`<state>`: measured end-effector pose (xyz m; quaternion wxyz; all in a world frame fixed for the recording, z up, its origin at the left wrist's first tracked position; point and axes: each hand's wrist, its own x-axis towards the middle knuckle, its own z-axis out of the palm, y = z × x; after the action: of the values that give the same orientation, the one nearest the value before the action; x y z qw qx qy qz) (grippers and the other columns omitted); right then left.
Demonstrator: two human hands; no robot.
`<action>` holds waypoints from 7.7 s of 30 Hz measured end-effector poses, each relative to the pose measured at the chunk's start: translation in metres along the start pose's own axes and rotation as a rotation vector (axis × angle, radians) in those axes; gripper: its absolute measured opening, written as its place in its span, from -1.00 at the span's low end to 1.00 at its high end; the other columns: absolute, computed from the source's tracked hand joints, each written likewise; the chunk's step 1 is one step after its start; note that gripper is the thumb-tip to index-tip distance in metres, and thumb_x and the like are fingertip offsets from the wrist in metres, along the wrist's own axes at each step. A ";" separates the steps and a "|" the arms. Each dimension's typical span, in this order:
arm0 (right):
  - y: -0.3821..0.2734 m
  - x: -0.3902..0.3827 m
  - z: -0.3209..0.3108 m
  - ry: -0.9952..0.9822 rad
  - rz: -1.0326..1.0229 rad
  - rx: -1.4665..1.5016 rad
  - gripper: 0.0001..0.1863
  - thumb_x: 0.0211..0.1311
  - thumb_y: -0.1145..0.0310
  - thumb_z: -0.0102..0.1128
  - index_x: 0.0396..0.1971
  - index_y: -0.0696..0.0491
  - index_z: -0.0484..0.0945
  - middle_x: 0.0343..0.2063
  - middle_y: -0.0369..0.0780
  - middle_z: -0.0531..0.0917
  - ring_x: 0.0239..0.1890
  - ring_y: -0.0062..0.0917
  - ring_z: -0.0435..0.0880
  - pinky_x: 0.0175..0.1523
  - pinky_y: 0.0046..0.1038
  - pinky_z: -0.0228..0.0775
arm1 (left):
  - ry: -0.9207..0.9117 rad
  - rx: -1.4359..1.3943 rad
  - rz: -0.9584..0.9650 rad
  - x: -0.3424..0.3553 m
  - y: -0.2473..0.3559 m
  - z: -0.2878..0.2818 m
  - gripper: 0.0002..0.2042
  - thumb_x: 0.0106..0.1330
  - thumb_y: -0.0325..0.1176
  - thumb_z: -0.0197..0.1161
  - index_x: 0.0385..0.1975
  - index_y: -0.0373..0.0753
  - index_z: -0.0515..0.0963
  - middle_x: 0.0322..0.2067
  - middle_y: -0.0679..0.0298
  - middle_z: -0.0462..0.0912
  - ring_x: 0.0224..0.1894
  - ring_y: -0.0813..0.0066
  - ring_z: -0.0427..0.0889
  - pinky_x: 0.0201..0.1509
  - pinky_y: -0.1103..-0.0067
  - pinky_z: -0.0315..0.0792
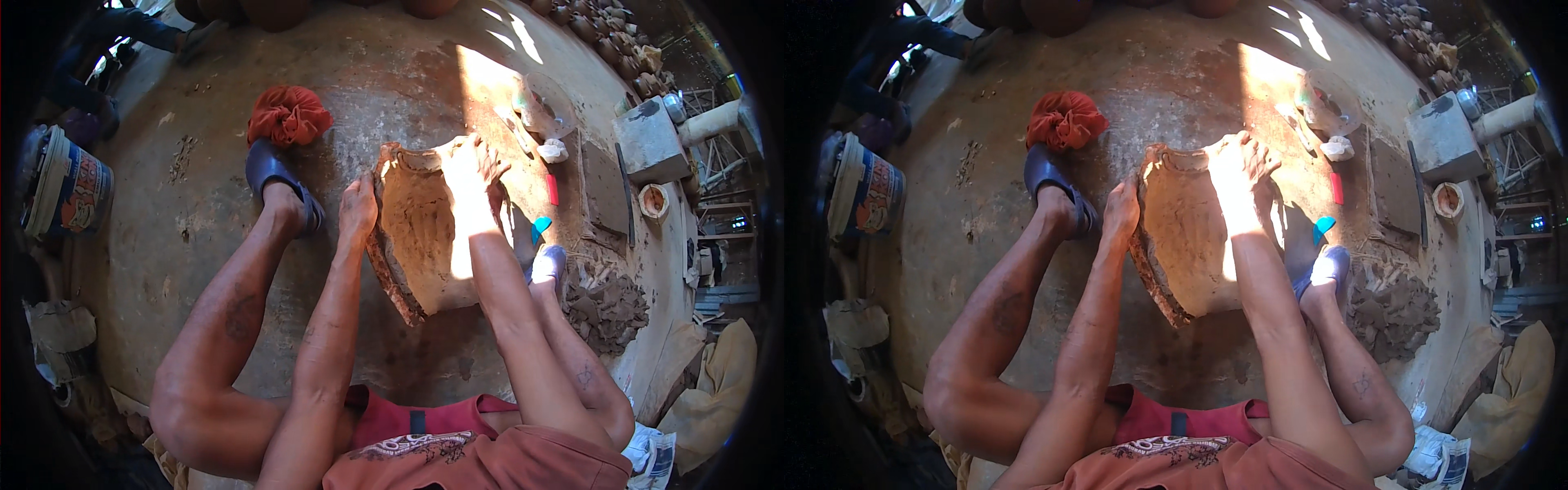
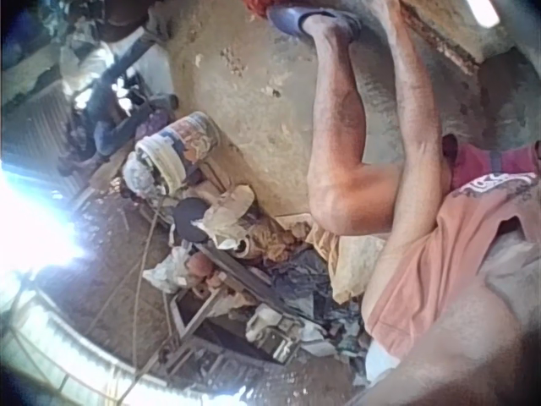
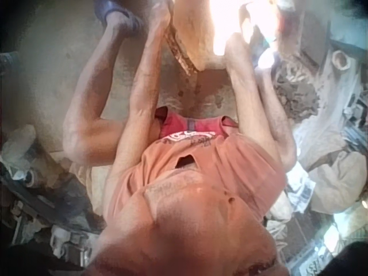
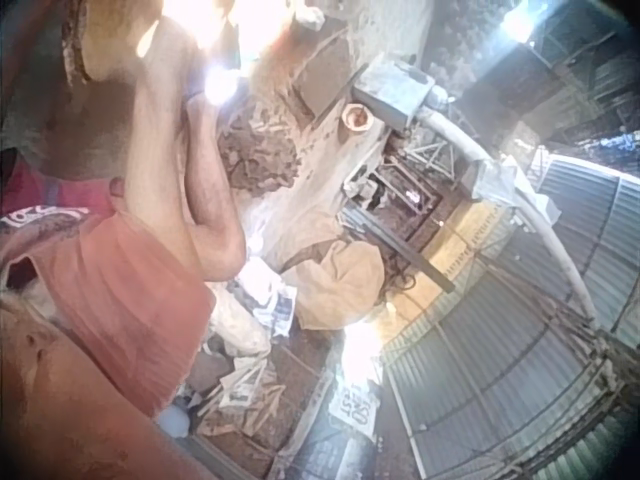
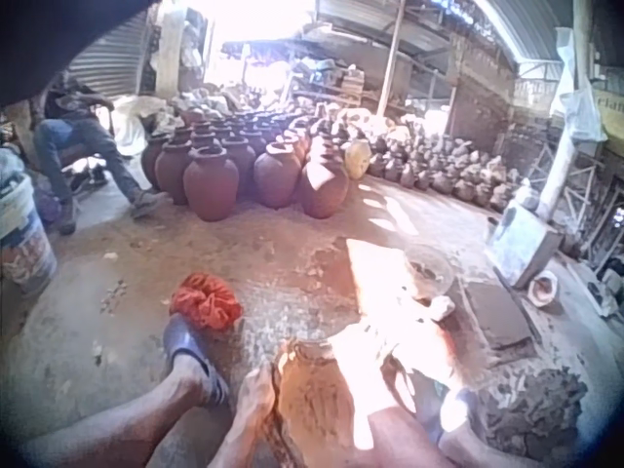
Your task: The person shapes and smooths the interior of a large clay vessel using their hands and a small scraper tool, then uses a wire tool to cut a slab of clay.
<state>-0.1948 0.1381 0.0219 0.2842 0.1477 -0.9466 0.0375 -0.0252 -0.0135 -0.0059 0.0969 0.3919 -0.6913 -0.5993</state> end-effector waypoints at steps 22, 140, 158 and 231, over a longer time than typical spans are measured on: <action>0.029 0.049 -0.009 -0.570 0.122 0.484 -0.57 0.21 -0.03 0.41 -0.53 0.09 0.77 -0.39 -0.15 0.78 -0.27 -0.26 0.73 -0.09 -0.29 0.49 | -0.004 -0.103 0.007 -0.005 0.004 -0.004 -0.42 0.51 0.10 -0.08 0.03 -0.35 0.63 -0.02 -0.19 0.68 0.16 -0.12 0.62 0.23 0.26 0.42; 0.354 -0.024 -0.087 -0.536 0.340 -0.188 -0.51 0.25 0.03 0.20 -0.09 0.15 0.75 -0.04 0.12 0.71 0.05 0.03 0.70 0.18 -0.11 0.56 | -0.096 -0.306 0.091 0.046 -0.063 -0.027 -0.51 0.64 -0.20 -0.12 0.40 -0.39 0.37 0.37 0.17 0.44 0.40 0.39 0.39 0.50 0.51 0.17; 0.352 -0.056 0.067 -0.729 0.153 0.150 -0.47 -0.13 0.37 0.51 -0.05 0.15 0.64 -0.14 0.08 0.72 -0.04 -0.09 0.72 0.05 -0.15 0.51 | -0.208 -0.236 0.125 0.038 -0.041 -0.008 -0.53 0.61 -0.22 -0.09 0.37 -0.35 0.43 0.36 0.14 0.46 0.43 0.36 0.36 0.53 0.47 0.12; -0.025 -0.091 -0.014 0.003 -0.141 0.913 -0.82 0.32 0.50 0.17 -0.14 0.12 0.68 -0.29 -0.11 0.74 -0.31 -0.29 0.72 -0.19 -0.34 0.55 | -0.123 -0.366 0.088 -0.004 -0.023 0.012 -0.48 0.62 -0.06 -0.17 0.19 -0.41 0.50 0.04 0.04 0.67 0.10 0.28 0.58 0.25 0.43 0.37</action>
<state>-0.1076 0.1401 -0.0173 0.1932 0.3217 -0.8205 0.4313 -0.0198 -0.0015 -0.0285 0.1502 0.2996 -0.5920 -0.7329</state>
